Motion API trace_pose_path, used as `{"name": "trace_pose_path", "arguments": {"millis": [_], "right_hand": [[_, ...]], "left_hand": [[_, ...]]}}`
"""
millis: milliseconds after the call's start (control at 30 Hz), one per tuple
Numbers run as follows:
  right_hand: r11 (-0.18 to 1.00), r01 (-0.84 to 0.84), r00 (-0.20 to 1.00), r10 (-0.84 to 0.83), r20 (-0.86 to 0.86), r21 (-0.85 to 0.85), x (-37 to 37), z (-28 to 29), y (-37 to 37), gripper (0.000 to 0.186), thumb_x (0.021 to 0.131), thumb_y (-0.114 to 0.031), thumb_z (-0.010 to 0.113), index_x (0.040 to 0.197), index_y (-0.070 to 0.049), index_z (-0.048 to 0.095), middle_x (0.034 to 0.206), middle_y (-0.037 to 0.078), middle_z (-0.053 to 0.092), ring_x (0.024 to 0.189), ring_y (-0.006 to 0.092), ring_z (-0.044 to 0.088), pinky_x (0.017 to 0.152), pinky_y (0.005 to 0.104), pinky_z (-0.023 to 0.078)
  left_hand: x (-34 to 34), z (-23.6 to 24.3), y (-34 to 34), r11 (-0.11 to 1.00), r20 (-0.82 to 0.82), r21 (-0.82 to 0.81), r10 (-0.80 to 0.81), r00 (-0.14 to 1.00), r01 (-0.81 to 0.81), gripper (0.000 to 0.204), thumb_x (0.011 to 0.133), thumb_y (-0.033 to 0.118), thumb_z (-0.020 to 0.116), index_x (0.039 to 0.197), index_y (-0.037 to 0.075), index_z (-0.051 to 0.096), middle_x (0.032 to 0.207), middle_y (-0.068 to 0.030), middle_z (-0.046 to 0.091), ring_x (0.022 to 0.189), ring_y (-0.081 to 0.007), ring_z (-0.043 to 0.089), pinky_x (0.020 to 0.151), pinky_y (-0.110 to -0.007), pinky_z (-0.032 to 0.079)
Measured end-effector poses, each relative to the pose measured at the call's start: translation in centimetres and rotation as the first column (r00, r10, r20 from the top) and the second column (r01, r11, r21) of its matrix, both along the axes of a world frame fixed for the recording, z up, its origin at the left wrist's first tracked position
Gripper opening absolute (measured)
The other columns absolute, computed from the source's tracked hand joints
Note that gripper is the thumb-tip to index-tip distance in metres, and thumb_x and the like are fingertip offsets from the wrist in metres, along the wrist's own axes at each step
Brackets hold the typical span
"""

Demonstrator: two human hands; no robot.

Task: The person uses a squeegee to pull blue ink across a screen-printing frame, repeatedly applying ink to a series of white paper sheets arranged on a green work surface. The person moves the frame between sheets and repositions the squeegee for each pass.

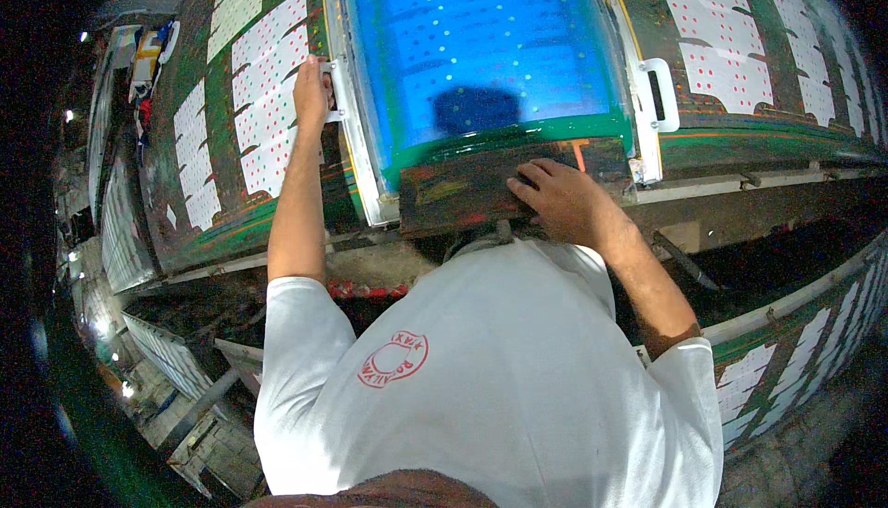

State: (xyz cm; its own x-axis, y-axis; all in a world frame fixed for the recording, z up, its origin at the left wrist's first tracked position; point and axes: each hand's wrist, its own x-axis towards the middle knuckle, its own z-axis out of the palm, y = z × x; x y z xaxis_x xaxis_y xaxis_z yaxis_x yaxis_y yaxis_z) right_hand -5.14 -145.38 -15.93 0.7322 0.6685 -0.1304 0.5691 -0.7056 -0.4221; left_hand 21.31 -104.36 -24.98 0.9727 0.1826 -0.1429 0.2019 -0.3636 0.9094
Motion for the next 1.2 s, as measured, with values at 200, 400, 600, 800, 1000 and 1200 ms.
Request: {"name": "trace_pose_path", "arguments": {"millis": [200,400,600,800,1000,1200], "right_hand": [[0.991,0.118,0.982,-0.107,0.158,-0.060,-0.5,1.2,2.6,0.051,0.082,-0.005,0.067,0.133,-0.002,0.063,0.129,0.023,0.064,0.125,0.0383,0.063,0.105,0.0457,0.054],[0.933,0.340,0.928,-0.314,0.200,-0.115,1.5,0.6,4.0,0.048,0.070,0.002,0.075,0.117,-0.006,0.071,0.117,0.014,0.072,0.105,0.0302,0.071,0.087,0.0423,0.058],[0.921,0.379,0.908,-0.352,0.225,-0.087,1.6,1.8,4.2,0.055,0.066,0.004,0.075,0.119,-0.009,0.073,0.112,0.012,0.074,0.103,0.0307,0.072,0.088,0.0425,0.059],[0.925,0.374,0.904,-0.347,0.250,-0.065,2.3,1.1,4.7,0.052,0.068,-0.001,0.078,0.119,-0.009,0.073,0.111,0.012,0.074,0.102,0.0307,0.071,0.086,0.0420,0.058],[0.900,0.432,0.860,-0.395,0.323,-0.049,5.7,-1.3,5.4,0.052,0.073,-0.004,0.077,0.124,-0.011,0.072,0.118,0.012,0.073,0.109,0.0311,0.070,0.094,0.0407,0.058],[0.877,0.445,0.861,-0.363,0.356,-0.181,20.7,-3.9,3.8,0.052,0.077,-0.003,0.073,0.126,-0.017,0.069,0.112,0.014,0.073,0.098,0.0368,0.071,0.083,0.0490,0.059]], "left_hand": [[0.2,-0.7,0.2,0.998,0.072,0.054,-0.036,0.997,0.032,0.053,0.110,0.053,0.040,0.110,0.007,0.067,0.067,0.0012,0.053,0.049,-0.0091,0.046,0.044,-0.028,0.037],[0.4,-0.4,0.2,0.978,0.041,0.200,-0.071,0.997,0.061,0.062,0.109,0.056,0.035,0.114,0.004,0.069,0.081,-0.0137,0.069,0.084,-0.0296,0.068,0.083,-0.044,0.051],[0.5,-0.8,0.5,0.951,0.120,0.304,-0.099,0.988,0.059,0.063,0.109,0.056,0.034,0.118,0.004,0.067,0.104,-0.0230,0.072,0.108,-0.0434,0.066,0.097,-0.051,0.049],[0.7,-1.1,0.5,0.976,0.030,0.206,-0.080,0.996,0.073,0.062,0.109,0.057,0.034,0.113,0.004,0.066,0.092,-0.0191,0.071,0.097,-0.0393,0.069,0.089,-0.049,0.050],[0.3,-0.6,0.4,0.980,0.043,0.187,-0.079,0.996,0.070,0.056,0.110,0.051,0.034,0.114,0.005,0.066,0.084,-0.0152,0.070,0.086,-0.0342,0.069,0.084,-0.047,0.051],[0.4,-0.9,0.4,0.934,0.105,0.355,-0.080,0.991,0.038,0.048,0.108,0.044,0.041,0.117,0.005,0.067,0.099,-0.0216,0.073,0.098,-0.0406,0.070,0.089,-0.048,0.051]]}}
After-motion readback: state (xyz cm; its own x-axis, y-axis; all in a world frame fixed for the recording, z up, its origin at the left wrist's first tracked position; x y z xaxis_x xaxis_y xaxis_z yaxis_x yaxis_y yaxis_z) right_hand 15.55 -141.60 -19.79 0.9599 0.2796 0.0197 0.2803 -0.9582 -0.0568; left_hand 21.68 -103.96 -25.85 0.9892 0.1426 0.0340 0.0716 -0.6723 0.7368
